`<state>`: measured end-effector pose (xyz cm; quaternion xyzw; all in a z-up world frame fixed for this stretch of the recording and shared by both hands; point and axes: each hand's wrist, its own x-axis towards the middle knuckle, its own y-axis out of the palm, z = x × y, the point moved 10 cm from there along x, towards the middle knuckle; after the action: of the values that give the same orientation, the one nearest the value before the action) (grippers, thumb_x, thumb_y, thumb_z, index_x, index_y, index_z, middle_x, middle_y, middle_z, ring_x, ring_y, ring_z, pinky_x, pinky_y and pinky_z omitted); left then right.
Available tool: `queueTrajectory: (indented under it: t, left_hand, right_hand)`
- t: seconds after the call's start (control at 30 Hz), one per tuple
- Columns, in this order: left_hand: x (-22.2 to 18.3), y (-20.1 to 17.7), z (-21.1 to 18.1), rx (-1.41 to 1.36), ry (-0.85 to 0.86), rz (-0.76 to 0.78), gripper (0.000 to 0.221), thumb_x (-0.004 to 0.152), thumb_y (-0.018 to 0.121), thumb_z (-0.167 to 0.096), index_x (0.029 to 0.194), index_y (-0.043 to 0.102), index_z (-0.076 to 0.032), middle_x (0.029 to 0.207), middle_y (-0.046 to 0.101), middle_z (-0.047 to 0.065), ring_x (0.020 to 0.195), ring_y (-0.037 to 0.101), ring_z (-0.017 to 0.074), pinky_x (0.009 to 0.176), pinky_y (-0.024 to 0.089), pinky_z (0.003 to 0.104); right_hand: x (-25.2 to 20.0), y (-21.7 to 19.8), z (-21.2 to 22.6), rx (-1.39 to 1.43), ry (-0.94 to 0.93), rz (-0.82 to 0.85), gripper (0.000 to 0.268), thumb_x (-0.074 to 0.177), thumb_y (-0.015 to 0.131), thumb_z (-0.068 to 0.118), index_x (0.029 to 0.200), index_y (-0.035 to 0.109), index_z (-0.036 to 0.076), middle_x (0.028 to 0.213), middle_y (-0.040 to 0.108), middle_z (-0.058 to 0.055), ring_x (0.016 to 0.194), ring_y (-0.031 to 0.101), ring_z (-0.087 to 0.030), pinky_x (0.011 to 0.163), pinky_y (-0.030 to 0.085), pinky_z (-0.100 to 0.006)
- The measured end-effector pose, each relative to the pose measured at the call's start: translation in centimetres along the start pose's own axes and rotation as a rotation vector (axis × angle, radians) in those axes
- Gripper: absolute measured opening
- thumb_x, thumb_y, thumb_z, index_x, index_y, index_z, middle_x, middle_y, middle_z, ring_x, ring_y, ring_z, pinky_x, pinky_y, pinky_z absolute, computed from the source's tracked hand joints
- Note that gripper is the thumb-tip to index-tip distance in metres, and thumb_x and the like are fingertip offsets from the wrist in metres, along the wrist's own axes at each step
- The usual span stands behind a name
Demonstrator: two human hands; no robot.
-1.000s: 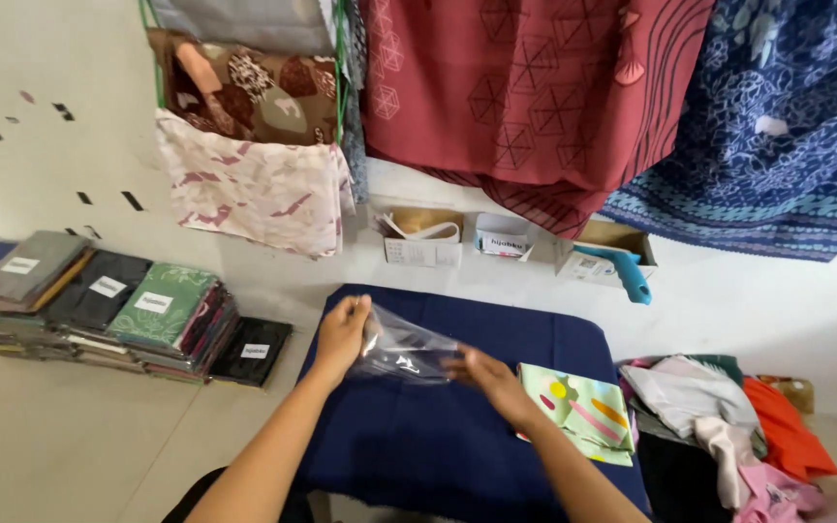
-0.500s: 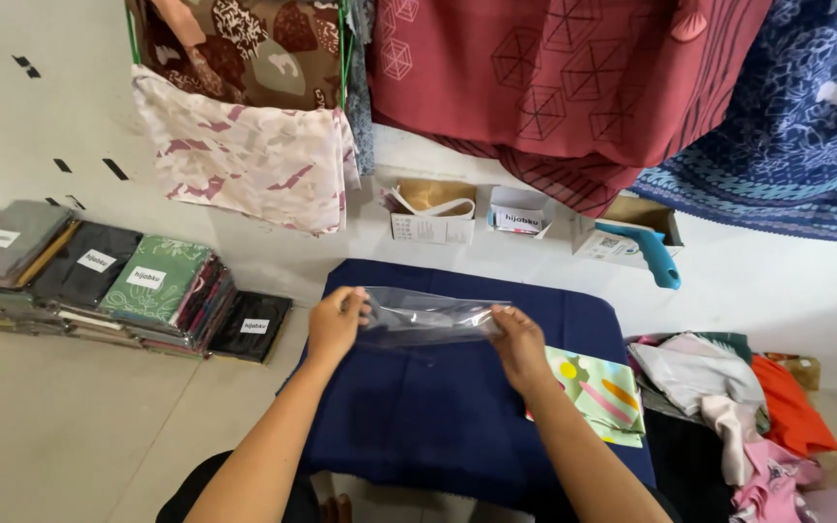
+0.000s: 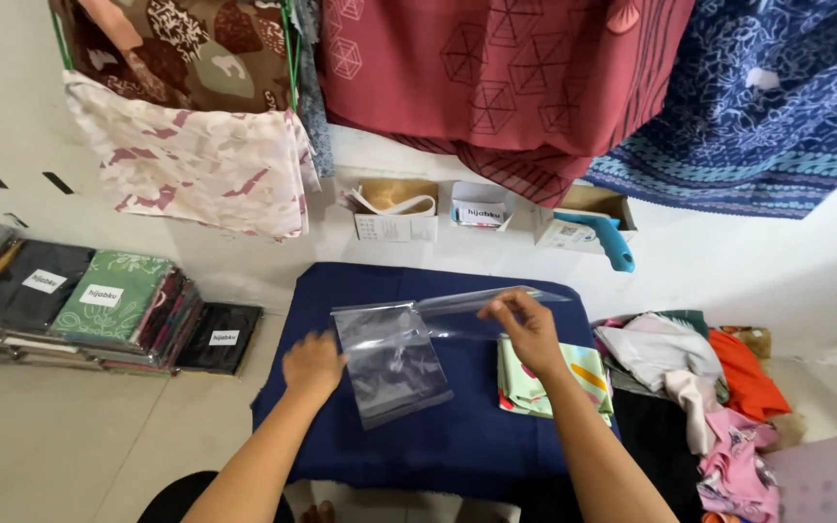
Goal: Folding a patterned hijab, cleaning it with a lint roller, and placing it into a plastic sleeve for packaging.
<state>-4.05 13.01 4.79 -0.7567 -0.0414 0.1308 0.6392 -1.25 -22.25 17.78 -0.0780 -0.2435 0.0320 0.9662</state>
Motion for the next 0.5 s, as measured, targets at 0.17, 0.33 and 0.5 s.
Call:
queueTrajectory:
  t: [0.17,0.33,0.5]
  left_hand:
    - [-8.2,-11.4,-11.2,-0.429,0.745,-0.452,0.081,0.074,0.087,-0.038,0.144,0.054,-0.011,0.129,0.063,0.021,0.123,0.059,0.0415,0.106,0.043,0.053]
    - [-9.7,-10.4,-15.5,-0.41,0.911,-0.403,0.109,0.063,0.09,-0.045,0.156,0.042,-0.017,0.139,0.059,0.018,0.135,0.049,0.0394,0.115,0.031,0.055]
    - [-7.4,-10.1,-14.3,-0.528,0.81,-0.455,0.032,0.086,0.077,-0.026,0.117,0.072,-0.026,0.087,0.075,-0.002,0.094,0.071,0.021,0.09,0.053,0.038]
  right_hand:
    - [-1.0,3.0,0.6,-0.128,-0.072,0.177,0.004,0.094,0.073,0.01,0.096,0.076,0.01,0.068,0.078,-0.007,0.066,0.075,-0.019,0.075,0.057,-0.034]
    - [-2.0,5.5,6.0,-0.19,-0.132,0.298,0.006,0.088,0.079,0.012,0.093,0.08,0.012,0.067,0.079,-0.006,0.066,0.077,-0.023,0.073,0.058,-0.034]
    - [-1.9,3.3,7.0,-0.253,-0.248,0.164,0.026,0.075,0.091,0.019,0.098,0.082,0.014,0.076,0.079,-0.006,0.071,0.075,-0.023,0.075,0.057,-0.035]
